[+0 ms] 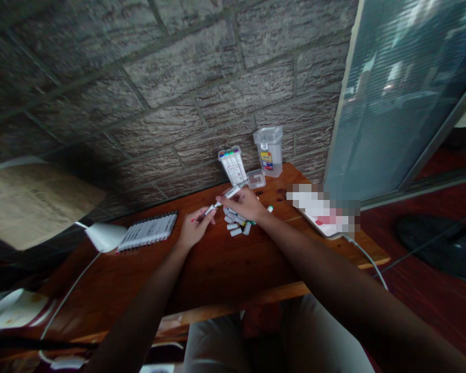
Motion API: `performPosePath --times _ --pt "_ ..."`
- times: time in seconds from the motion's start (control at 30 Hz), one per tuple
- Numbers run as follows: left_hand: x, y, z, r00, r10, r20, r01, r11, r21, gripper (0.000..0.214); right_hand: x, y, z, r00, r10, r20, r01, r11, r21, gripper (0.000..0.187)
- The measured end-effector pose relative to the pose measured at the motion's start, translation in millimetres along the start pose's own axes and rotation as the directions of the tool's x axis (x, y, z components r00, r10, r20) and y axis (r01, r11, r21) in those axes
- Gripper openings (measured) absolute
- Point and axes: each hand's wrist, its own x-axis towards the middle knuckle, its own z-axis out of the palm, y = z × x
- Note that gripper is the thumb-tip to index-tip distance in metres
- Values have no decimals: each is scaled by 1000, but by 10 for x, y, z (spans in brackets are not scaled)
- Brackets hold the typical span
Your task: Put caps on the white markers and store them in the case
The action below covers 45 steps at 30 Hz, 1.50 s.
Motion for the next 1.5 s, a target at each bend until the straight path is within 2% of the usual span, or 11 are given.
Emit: performPosePath --times 0.13,0.3,0.53,0.67,0.8,0.93,1.0,1.17,1.27,1.37,1.5 --pt "2 7 -10 1000 -5 13 5 1000 10 38 -2 6 -44 997 -70 -13 68 990 -127 33" --pt "3 18 -12 1000 0 -14 0 1000 0 35 -15 -44 -81 985 -170 -28 145 906 -399 33" --pt "4 -38 33 999 -11 -42 10 1000 -21 26 -41 -65 -50 980 -190 -65 138 872 -470 36" --pt "15 -97 54 999 -2 -46 1 1000 -21 23 -31 -42 -46 978 -199 -61 148 872 -466 29" --pt "25 -143 59 999 0 -52 0 1000 8 23 -1 76 -78 966 -248 -76 197 892 -407 20" --pt "24 -149 56 999 1 -34 0 1000 31 23 -9 143 -96 962 -265 67 270 888 -373 45" --pt "23 -148 56 1000 2 -15 -2 1000 18 22 -29 116 -76 966 -235 113 260 887 -382 49" --pt "29 -163 53 998 15 53 -15 1000 -15 19 -71 -18 4 963 -225 147 258 926 -275 34" --pt "30 -172 53 998 14 63 -13 1000 -25 19 -69 -74 26 982 -160 105 170 981 -92 21" --pt "28 -172 62 999 -6 51 7 999 -34 22 -48 -115 31 996 -66 56 61 994 89 12" --pt "25 -187 72 998 -21 51 23 999 -32 24 -22 -143 40 999 32 -20 -28 978 208 27"
